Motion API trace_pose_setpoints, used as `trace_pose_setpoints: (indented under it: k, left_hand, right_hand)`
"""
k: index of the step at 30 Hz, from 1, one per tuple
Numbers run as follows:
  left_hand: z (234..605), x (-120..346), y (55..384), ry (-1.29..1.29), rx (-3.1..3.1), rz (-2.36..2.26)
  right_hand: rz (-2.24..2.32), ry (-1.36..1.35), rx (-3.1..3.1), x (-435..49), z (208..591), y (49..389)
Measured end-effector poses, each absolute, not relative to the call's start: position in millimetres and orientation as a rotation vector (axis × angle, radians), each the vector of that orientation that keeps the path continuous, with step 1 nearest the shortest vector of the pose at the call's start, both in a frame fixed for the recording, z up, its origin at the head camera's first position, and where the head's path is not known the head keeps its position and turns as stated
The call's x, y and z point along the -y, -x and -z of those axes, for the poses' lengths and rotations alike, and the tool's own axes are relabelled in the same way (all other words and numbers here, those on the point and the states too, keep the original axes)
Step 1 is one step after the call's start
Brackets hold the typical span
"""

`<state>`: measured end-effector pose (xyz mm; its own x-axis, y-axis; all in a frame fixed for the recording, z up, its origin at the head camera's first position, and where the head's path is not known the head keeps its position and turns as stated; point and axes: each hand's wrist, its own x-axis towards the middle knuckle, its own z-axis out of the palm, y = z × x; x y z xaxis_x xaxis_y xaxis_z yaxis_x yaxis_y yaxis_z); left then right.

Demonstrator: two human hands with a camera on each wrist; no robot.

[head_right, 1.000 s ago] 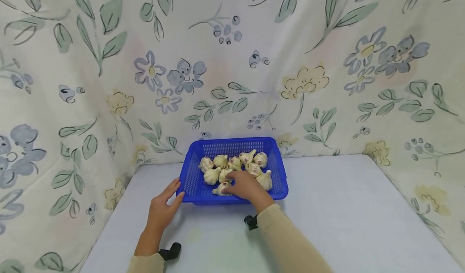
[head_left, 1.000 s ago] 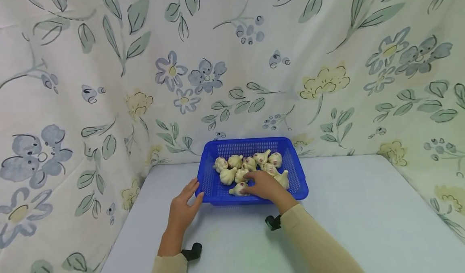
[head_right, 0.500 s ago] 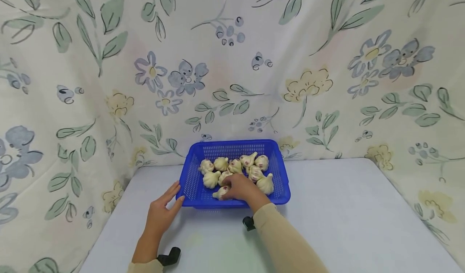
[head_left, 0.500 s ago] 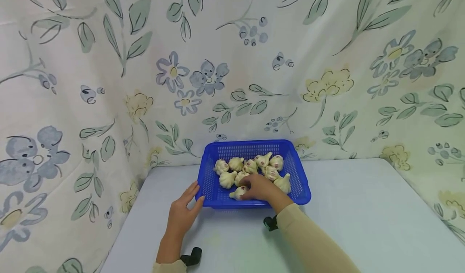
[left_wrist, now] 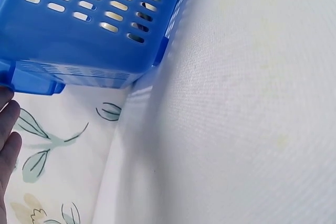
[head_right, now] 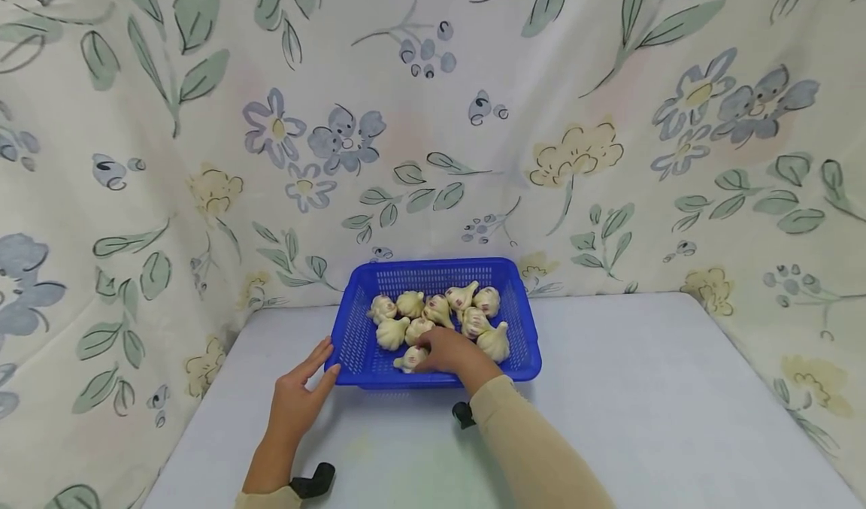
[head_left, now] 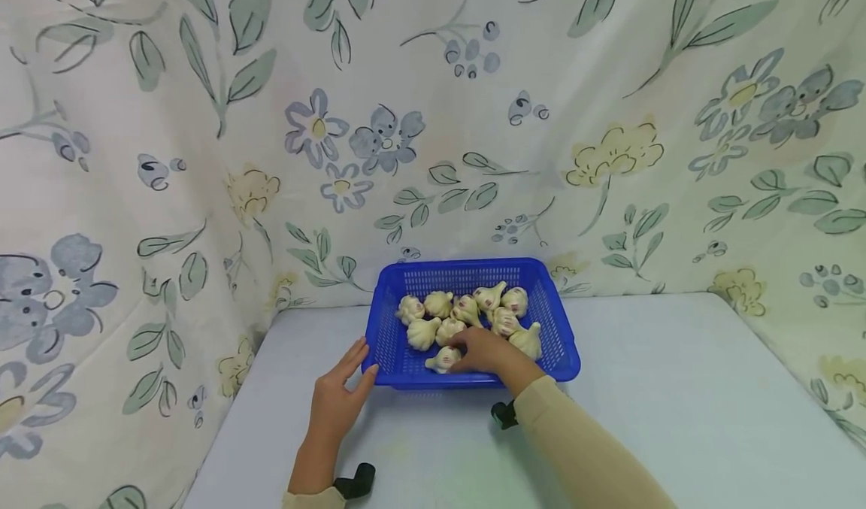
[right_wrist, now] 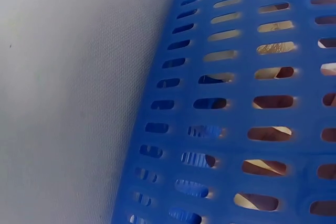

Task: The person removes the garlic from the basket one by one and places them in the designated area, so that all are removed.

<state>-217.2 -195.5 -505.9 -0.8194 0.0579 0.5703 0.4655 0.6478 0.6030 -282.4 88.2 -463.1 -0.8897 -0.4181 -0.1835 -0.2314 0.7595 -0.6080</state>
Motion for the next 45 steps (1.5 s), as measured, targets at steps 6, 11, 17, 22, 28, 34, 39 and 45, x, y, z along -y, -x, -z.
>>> trace_pose_setpoints:
  k: [6, 11, 17, 22, 28, 34, 39, 45]
  left_hand:
    - [504.4, 195.7, 217.2, 0.406, 2.346, 1.06]
    - [506.1, 195.9, 217.5, 0.408, 2.325, 1.064]
    - [507.6, 195.0, 217.9, 0.405, 2.315, 1.071]
    - [508.0, 194.2, 217.8, 0.393, 2.328, 1.074]
    - [506.0, 194.0, 215.4, 0.392, 2.338, 1.065]
    - [505.7, 194.9, 215.2, 0.392, 2.356, 1.072]
    - [507.0, 195.0, 215.9, 0.398, 2.339, 1.087]
    - [507.5, 194.7, 216.4, 0.404, 2.319, 1.093]
  right_hand:
    - [0.875, 0.546, -2.645, -88.8, 460.7, 283.0]
    - [0.947, 0.569, -2.612, -91.4, 460.8, 283.5]
    - [1.146, 0.601, -2.534, -94.4, 460.4, 285.2]
    - [1.32, 0.586, -2.475, -95.9, 457.9, 284.7]
    - [1.43, 0.512, -2.43, -96.7, 455.5, 281.5]
    - [1.476, 0.492, -2.396, -97.2, 453.9, 280.4]
    - [1.498, 0.492, -2.379, -97.8, 454.3, 281.9]
    - [1.554, 0.514, -2.351, -97.2, 454.3, 282.7]
